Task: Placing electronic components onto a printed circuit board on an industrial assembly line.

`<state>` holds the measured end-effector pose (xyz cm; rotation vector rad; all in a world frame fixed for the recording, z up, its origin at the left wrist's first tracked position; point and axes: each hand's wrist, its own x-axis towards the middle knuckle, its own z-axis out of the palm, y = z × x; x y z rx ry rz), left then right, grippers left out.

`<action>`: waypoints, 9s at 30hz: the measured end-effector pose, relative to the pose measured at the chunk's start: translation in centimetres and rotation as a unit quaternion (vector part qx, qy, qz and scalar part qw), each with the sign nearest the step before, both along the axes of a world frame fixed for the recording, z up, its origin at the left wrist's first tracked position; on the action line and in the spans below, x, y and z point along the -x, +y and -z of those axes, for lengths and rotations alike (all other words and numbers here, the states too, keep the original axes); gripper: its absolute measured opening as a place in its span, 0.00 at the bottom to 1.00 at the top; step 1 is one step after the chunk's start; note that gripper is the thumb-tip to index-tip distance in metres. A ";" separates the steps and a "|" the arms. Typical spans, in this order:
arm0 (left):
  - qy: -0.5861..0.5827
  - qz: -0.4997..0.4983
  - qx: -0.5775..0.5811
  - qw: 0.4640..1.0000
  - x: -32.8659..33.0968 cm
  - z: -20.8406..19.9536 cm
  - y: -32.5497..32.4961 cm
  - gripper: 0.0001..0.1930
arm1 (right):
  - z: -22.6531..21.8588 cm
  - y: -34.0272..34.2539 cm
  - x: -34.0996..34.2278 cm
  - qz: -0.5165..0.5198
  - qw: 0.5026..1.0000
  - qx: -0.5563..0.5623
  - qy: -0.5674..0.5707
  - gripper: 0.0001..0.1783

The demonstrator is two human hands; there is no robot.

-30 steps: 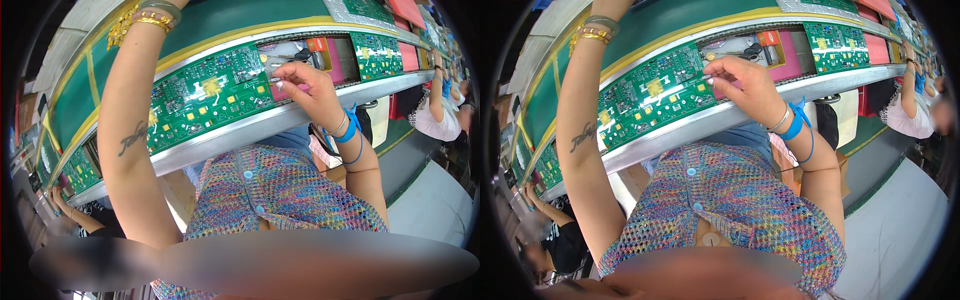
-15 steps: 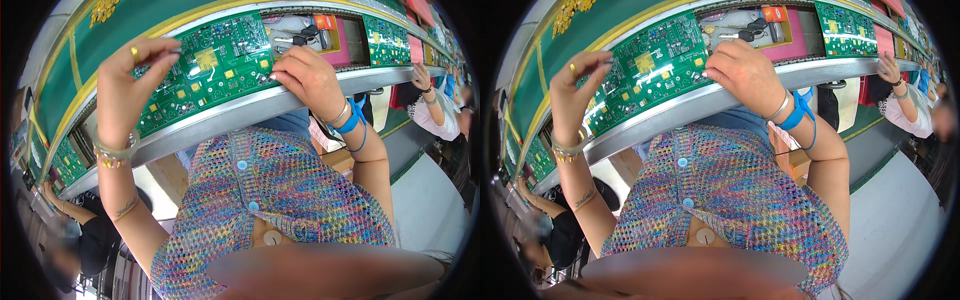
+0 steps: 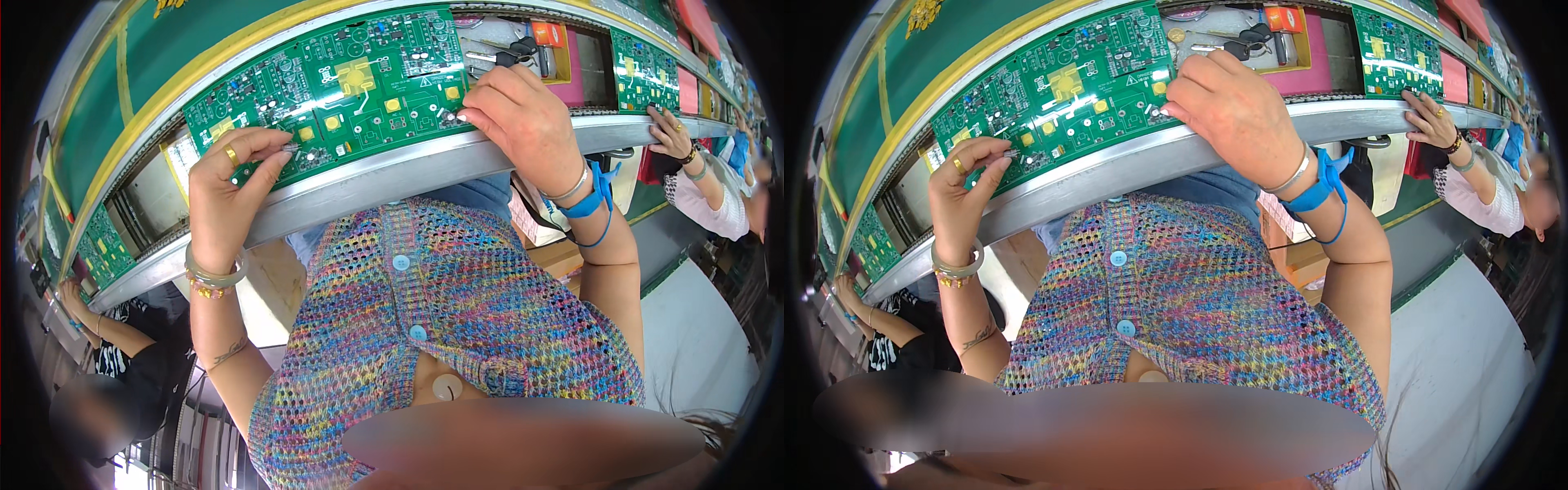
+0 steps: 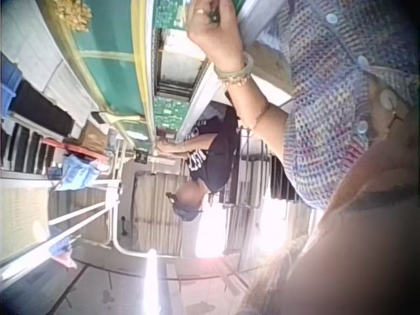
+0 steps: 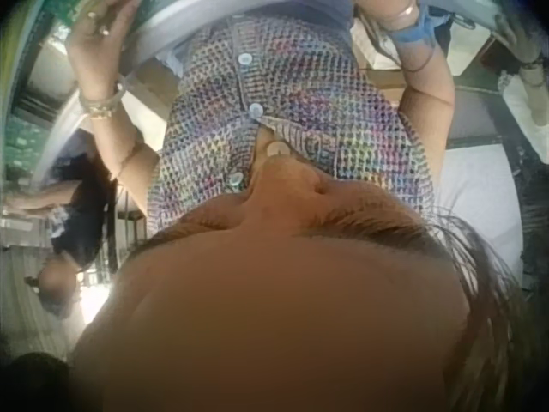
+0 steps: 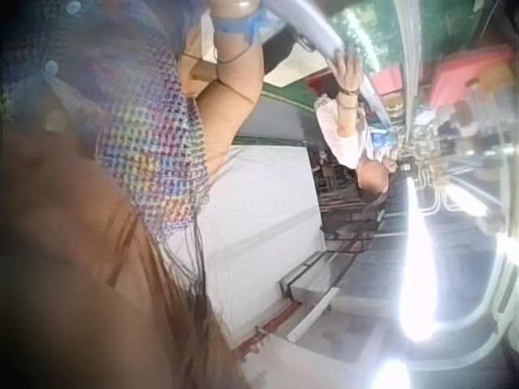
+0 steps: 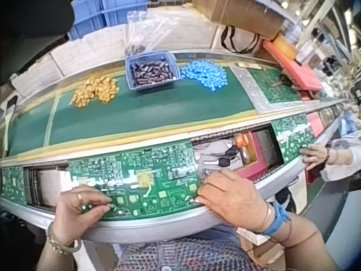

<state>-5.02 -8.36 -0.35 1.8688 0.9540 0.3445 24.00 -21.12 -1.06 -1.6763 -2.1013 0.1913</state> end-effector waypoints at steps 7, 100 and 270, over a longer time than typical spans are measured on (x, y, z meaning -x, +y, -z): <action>0.011 -0.003 -0.016 1.000 -0.2 -0.2 -0.3 0.09 | -0.1 0.1 0.1 -0.024 1.000 -0.001 -0.014 0.11; -0.252 0.222 -0.839 0.429 -11.9 -6.9 -2.8 0.16 | -8.9 11.0 -0.6 -0.208 0.600 0.181 0.751 0.26; -0.384 -0.143 0.107 0.906 -5.3 -1.3 -0.5 0.08 | -7.8 -1.8 -3.0 0.088 0.991 -0.097 0.037 0.15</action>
